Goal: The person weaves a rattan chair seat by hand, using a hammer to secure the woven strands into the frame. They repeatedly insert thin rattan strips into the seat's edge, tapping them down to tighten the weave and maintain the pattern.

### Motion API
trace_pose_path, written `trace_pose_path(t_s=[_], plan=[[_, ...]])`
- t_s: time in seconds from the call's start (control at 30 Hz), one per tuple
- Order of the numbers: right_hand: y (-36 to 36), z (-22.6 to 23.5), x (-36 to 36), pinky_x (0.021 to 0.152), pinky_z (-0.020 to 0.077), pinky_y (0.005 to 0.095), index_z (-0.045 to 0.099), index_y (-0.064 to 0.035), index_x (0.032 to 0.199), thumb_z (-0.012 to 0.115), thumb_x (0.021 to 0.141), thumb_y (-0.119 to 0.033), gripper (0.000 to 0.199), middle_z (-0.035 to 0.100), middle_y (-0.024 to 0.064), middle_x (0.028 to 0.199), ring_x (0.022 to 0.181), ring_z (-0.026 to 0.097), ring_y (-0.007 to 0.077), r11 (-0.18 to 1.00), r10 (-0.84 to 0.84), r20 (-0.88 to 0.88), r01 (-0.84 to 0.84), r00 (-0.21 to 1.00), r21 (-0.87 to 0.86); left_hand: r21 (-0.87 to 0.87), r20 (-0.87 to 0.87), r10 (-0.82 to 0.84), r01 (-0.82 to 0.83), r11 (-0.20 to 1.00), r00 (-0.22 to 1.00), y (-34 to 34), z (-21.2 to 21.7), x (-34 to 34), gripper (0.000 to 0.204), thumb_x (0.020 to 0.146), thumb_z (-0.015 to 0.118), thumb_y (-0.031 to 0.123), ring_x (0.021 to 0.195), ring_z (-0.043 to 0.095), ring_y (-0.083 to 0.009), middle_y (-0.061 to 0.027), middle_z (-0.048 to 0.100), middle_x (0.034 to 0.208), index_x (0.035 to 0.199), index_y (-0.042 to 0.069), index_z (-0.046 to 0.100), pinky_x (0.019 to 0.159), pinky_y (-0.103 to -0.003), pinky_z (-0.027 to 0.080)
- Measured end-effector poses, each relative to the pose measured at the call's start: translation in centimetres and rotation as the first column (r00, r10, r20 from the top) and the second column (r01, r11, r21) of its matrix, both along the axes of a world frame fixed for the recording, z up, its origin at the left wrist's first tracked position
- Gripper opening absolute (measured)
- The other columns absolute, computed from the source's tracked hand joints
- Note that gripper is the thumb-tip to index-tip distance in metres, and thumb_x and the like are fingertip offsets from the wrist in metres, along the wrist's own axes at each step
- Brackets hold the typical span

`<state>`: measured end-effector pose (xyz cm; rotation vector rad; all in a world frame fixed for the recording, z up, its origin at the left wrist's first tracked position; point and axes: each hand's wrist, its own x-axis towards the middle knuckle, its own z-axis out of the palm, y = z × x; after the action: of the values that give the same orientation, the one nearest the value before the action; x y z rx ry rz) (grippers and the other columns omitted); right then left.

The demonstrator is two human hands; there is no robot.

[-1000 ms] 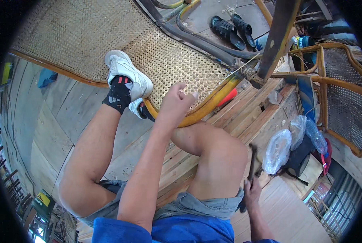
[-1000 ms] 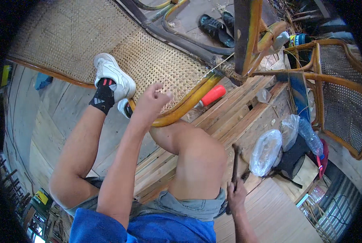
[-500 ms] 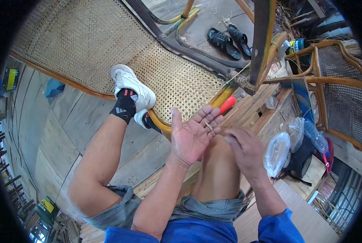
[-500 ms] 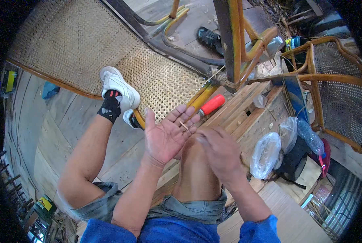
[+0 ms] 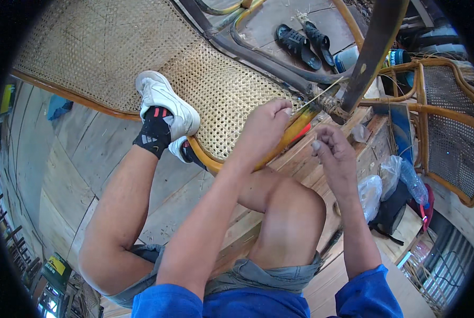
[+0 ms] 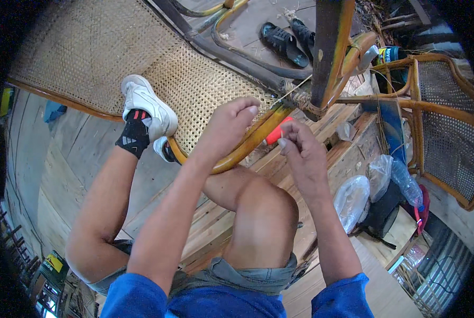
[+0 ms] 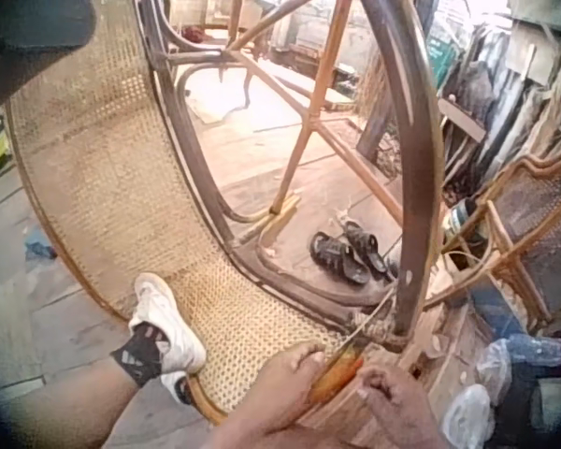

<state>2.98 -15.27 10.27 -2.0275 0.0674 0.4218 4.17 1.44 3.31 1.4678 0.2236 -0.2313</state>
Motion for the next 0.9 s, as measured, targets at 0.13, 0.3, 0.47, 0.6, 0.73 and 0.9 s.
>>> trace_pose_path(t_s=[0.13, 0.3, 0.47, 0.6, 0.73, 0.9], plan=[[-0.5, -1.1, 0.7, 0.072, 0.0465, 0.0231, 0.063, -0.0009, 0.094, 0.060, 0.088, -0.002, 0.007, 0.062, 0.0009, 0.091, 0.081, 0.056, 0.0067, 0.968, -0.107, -0.015, 0.107, 0.994, 0.228, -0.141, -0.127, -0.277, 0.259, 0.955, 0.952, -0.3, 0.3, 0.2, 0.030, 0.096, 0.050, 0.026, 0.072, 0.054, -0.0105, -0.0021, 0.061, 0.077, 0.091, 0.001, 0.064, 0.066, -0.026, 0.045], [0.6, -1.4, 0.3, 0.069, 0.0464, 0.0223, 0.063, -0.0012, 0.092, 0.060, 0.088, -0.004, 0.006, 0.062, 0.0018, 0.087, 0.076, 0.057, 0.0086, 0.877, -0.120, -0.162, 0.181, 0.979, 0.445, -0.642, -0.358, -0.140, -0.134, 0.755, 0.923, -2.3, 2.0, -3.0, 0.029, 0.095, 0.053, 0.030, 0.064, 0.052, -0.0104, -0.0005, 0.055, 0.070, 0.085, 0.004, 0.060, 0.059, -0.024, 0.043], [-1.6, -1.9, -0.4, 0.064, 0.0460, 0.0211, 0.062, -0.0028, 0.096, 0.060, 0.089, -0.007, 0.008, 0.062, 0.0015, 0.081, 0.071, 0.057, 0.0083, 0.920, 0.021, -0.165, 0.046, 0.986, 0.390, -0.702, -0.451, -0.398, -0.042, 0.711, 0.799, -1.7, 1.5, -4.5, 0.029, 0.094, 0.052, 0.030, 0.059, 0.051, -0.0116, -0.0013, 0.056, 0.070, 0.081, 0.005, 0.059, 0.054, -0.026, 0.043], [-2.7, -1.3, 0.7, 0.061, 0.0450, 0.0192, 0.061, -0.0036, 0.096, 0.059, 0.089, -0.005, 0.008, 0.061, 0.0008, 0.081, 0.071, 0.057, 0.0070, 0.976, 0.003, -0.132, 0.025, 0.991, 0.217, 0.090, -0.129, -0.110, 0.122, 0.988, 0.986, -0.6, -0.9, -1.0, 0.026, 0.091, 0.054, 0.024, 0.065, 0.057, -0.0117, -0.0062, 0.063, 0.073, 0.093, 0.001, 0.064, 0.060, -0.027, 0.046], [-1.3, -1.8, 1.5, 0.061, 0.0456, 0.0200, 0.061, -0.0047, 0.097, 0.058, 0.089, -0.003, 0.009, 0.061, 0.0003, 0.082, 0.071, 0.058, 0.0062, 0.989, 0.051, -0.051, -0.044, 0.997, 0.140, 0.326, 0.062, -0.303, 0.268, 0.907, 0.951, 0.0, -3.1, 2.3, 0.024, 0.084, 0.060, 0.018, 0.072, 0.061, -0.0160, -0.0097, 0.067, 0.080, 0.099, -0.001, 0.065, 0.068, -0.030, 0.048], [-0.5, -2.2, 2.8, 0.064, 0.0479, 0.0241, 0.060, -0.0031, 0.097, 0.058, 0.088, -0.002, 0.010, 0.060, 0.0033, 0.080, 0.072, 0.060, 0.0082, 0.964, 0.253, 0.069, -0.245, 0.965, -0.100, 0.167, -0.070, -0.480, 0.484, 0.859, 0.875, 0.6, -2.9, 4.3, 0.021, 0.079, 0.065, 0.013, 0.072, 0.061, -0.0167, -0.0099, 0.068, 0.081, 0.095, 0.000, 0.067, 0.068, -0.031, 0.048]])
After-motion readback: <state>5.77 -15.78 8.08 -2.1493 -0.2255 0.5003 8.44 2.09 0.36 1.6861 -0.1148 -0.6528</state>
